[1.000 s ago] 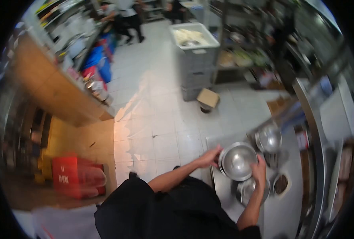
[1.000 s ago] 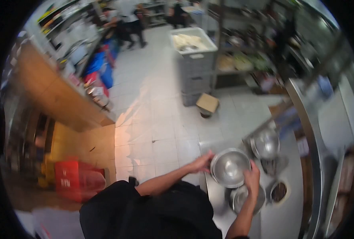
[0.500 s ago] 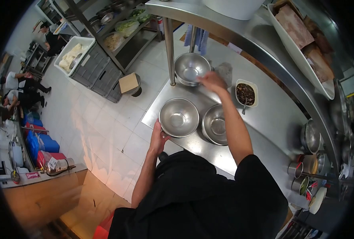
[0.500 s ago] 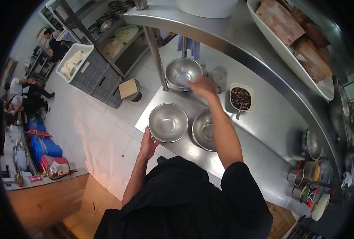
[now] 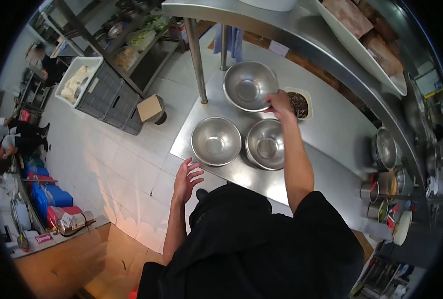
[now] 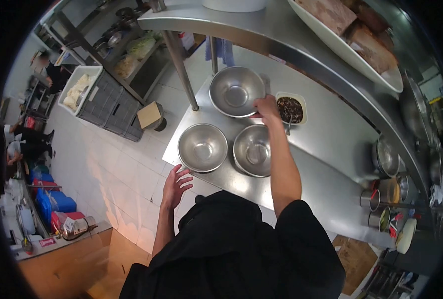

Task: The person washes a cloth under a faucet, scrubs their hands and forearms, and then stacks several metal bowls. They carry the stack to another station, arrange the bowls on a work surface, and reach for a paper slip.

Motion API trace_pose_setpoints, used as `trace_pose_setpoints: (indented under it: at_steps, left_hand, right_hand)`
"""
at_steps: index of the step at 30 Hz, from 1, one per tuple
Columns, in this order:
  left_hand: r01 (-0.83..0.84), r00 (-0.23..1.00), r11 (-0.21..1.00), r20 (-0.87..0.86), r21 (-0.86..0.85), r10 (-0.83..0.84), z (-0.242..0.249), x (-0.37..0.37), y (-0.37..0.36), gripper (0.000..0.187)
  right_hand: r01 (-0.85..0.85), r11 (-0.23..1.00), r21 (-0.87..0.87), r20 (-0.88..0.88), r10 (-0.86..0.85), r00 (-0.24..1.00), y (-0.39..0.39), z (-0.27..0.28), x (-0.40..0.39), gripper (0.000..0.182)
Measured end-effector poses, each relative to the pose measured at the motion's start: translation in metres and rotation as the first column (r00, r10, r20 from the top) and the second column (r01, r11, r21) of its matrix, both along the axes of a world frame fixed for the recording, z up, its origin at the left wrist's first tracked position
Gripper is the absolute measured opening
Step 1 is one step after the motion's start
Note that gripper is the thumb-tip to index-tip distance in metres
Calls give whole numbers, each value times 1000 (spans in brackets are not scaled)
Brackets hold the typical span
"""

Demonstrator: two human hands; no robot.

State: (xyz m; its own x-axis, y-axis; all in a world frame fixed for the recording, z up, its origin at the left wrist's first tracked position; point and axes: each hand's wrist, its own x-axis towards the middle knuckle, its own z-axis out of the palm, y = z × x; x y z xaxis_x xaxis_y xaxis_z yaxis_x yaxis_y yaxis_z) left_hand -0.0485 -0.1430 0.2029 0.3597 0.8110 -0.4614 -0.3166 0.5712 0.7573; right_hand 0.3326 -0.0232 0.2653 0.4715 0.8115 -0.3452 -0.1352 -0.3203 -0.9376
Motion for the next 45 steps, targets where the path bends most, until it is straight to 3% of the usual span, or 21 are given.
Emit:
trace_pose_setpoints:
  at_steps: [1, 4, 6, 11, 13, 15, 17, 20, 23, 25, 27, 31, 35, 37, 38, 40, 41, 42, 43, 45]
  left_hand:
    - [18, 1000, 1000, 3, -11, -18, 0, 1, -1, 58]
    - [97, 995, 995, -5, -19, -97, -2, 10, 5, 62]
    - [144, 989, 989, 49, -23, -143, -3, 16, 9, 56]
    - [159, 986, 987, 55, -29, -157, -3, 14, 18, 47]
    - [148, 988, 988, 42, -34, -146, -2, 9, 18, 46]
    - [163, 983, 986, 91, -13, -161, 0, 5, 17, 56]
    - [161, 982, 987, 97, -5, -160, 3, 6, 17, 61]
    - [167, 981, 986, 95, 11, -167, 6, 12, 14, 71]
    - [165, 984, 986, 65, 27, -167, 12, 16, 16, 76]
    - [155, 987, 987, 49, 34, -156, 15, 17, 12, 77]
    - [132, 991, 991, 20, 34, -132, 14, 22, 11, 77]
    - [158, 986, 987, 46, 27, -159, 9, 31, 13, 77]
    - [90, 991, 995, 94, 36, -93, -1, 45, 8, 75]
    - [37, 995, 999, 89, 39, -40, -7, 53, 9, 71]
    - [26, 994, 999, 103, 18, -28, -10, 57, 8, 75]
    - [-34, 994, 999, 100, -9, 34, -20, 61, 9, 82]
    - [-86, 993, 996, 79, -21, 88, -25, 65, 8, 87]
    - [-99, 991, 995, 85, -7, 99, -26, 69, 10, 89]
    - [-114, 989, 993, 92, 6, 113, -27, 75, 14, 91]
    - [-131, 986, 991, 106, 15, 129, -31, 86, 23, 89]
  right_hand:
    - [5, 999, 43, -41, -3, 999, -22, 15, 4, 23]
    - [149, 989, 21, 97, -150, 984, -90, 53, 3, 22]
    - [68, 994, -89, 219, -47, 975, -134, 55, 12, 20]
    - [126, 977, -171, 206, -90, 975, -209, 25, -3, 29]
    - [274, 948, -161, 112, -258, 960, -209, 25, -23, 38]
    - [295, 949, -114, 193, -270, 943, -198, 23, -32, 46]
    - [167, 928, -332, 348, -44, 937, -180, 19, -32, 48]
    - [87, 918, -387, 353, 60, 934, -146, 15, -24, 49]
    - [42, 971, -234, 416, 61, 908, -109, -16, -10, 52]
    - [121, 963, -242, 582, 44, 812, -73, -31, -5, 53]
    - [40, 928, -370, 351, 100, 931, -45, 4, -17, 51]
    - [-104, 976, -193, 158, 136, 978, 7, -1, -23, 44]
    - [-35, 994, -108, 197, 56, 979, 51, -21, -40, 40]
    - [112, 991, -67, 12, -112, 994, 70, -28, -54, 41]
    - [62, 997, -44, -138, -68, 988, 73, -33, -58, 45]
    - [45, 995, 85, -235, -24, 972, 73, -53, -71, 50]
    - [-14, 988, 155, -250, 53, 967, 47, -23, -84, 59]
    - [-214, 965, 154, -328, 254, 910, 38, -30, -75, 62]
    - [-136, 983, 126, -382, 175, 907, 19, -27, -79, 60]
    - [-171, 975, 140, -228, 200, 953, -7, -22, -76, 41]
